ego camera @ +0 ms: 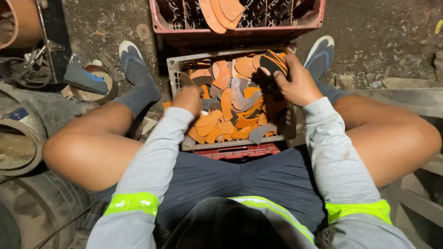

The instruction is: The person sits on the ground and repeatedly picks up curved brake pad pieces from a crate, separates the friction material from the metal backing, and places the components into a second crate. The person handles the pieces one at a time, turning them over and peeling apart layers.

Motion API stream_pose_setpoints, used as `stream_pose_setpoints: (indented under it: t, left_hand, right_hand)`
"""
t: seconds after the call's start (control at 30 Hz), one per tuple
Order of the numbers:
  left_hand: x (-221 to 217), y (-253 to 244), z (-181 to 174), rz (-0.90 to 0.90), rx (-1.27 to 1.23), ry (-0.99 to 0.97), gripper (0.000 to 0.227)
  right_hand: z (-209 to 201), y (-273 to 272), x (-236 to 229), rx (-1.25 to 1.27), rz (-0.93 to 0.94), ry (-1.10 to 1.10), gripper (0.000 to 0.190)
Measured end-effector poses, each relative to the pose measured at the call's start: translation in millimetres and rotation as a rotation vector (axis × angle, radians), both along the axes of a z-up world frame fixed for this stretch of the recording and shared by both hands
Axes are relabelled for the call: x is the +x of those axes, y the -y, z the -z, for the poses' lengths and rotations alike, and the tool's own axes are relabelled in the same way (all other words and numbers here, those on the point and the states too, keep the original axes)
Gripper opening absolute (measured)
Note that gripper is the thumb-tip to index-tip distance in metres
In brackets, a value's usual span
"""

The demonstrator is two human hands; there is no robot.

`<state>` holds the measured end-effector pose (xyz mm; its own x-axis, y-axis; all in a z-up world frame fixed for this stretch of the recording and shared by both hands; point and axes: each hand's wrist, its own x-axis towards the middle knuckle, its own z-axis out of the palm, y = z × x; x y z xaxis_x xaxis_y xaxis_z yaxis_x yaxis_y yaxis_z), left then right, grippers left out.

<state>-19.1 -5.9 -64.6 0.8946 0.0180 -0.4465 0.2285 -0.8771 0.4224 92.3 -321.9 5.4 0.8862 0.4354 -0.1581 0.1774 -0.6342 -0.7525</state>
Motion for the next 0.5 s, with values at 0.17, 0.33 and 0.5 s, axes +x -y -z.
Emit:
stream_pose_setpoints:
  t: [0.17,0.33,0.5]
  left_hand:
    - [-16,25,23,0.167,0.241,0.057,0.022]
    - [12,-5,-16,-0.048,-0.102,-0.096,0.026]
    - [14,6,-55,-0.39,-1.166,0.016,0.018]
  right_hand:
    - [-3,-1,-1,0.072,0.036,-0.016,0.033]
    - [-9,-10,1,0.208,0.088,-0.154,0.028]
    - [0,-42,-26,0.412,0.267,-0.403,0.032]
